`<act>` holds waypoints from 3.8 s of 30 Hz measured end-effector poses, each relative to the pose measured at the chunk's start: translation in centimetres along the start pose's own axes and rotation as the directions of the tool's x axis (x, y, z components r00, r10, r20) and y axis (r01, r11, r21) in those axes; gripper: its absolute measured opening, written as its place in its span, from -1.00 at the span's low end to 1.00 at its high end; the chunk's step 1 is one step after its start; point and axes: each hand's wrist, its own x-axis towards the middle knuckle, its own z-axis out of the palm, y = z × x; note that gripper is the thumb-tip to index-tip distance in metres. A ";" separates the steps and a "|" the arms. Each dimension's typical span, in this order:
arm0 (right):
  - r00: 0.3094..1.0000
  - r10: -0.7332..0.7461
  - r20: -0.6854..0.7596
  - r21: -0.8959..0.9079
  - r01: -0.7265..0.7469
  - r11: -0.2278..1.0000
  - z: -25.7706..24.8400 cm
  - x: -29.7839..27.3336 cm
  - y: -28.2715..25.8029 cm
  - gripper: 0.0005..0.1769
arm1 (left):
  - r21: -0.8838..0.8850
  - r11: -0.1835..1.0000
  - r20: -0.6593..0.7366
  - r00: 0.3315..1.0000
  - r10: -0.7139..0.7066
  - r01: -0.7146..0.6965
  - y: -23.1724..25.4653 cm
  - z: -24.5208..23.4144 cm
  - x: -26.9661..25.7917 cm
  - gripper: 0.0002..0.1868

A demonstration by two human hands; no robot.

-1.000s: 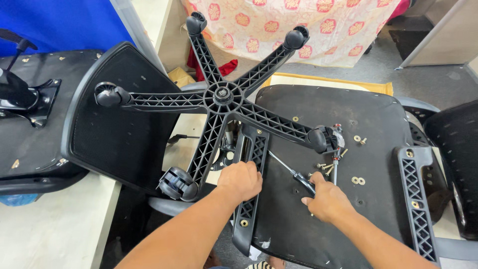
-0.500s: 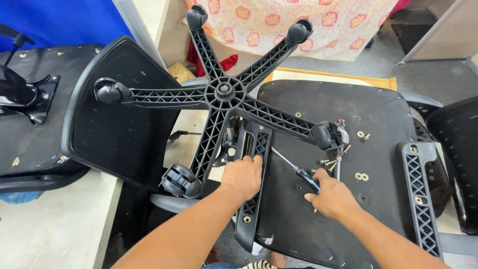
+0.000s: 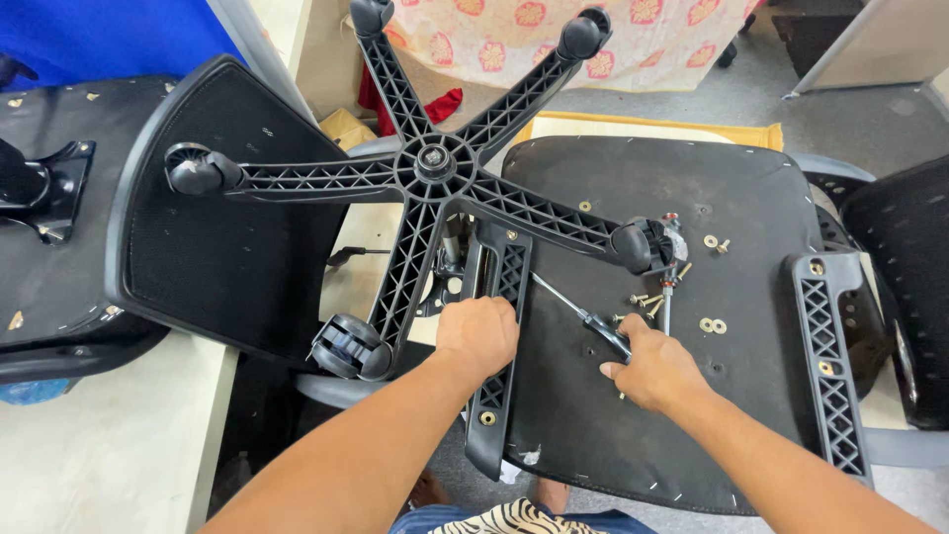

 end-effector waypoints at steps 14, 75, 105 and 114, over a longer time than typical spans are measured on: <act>1.000 -0.027 -0.010 -0.010 0.027 1.000 -0.6 -0.2 -0.3 -0.32 | -0.147 0.979 -0.048 0.987 -0.150 0.142 0.4 -0.1 0.1 -0.55; 0.999 -0.014 -0.028 0.019 0.015 1.000 -0.6 0.0 0.1 -0.32 | -0.085 0.978 -0.076 0.977 -0.197 0.191 1.0 0.8 0.0 -0.62; 0.999 0.014 0.031 0.076 -0.016 0.997 -2.0 -0.6 -0.4 -0.30 | 0.010 0.996 0.062 0.994 -0.090 0.089 1.0 -0.3 0.8 -0.59; 0.999 0.021 0.042 0.070 -0.024 0.997 -2.2 -0.9 -0.5 -0.28 | -0.062 0.992 -0.085 0.989 -0.119 0.114 0.1 1.0 0.5 -0.62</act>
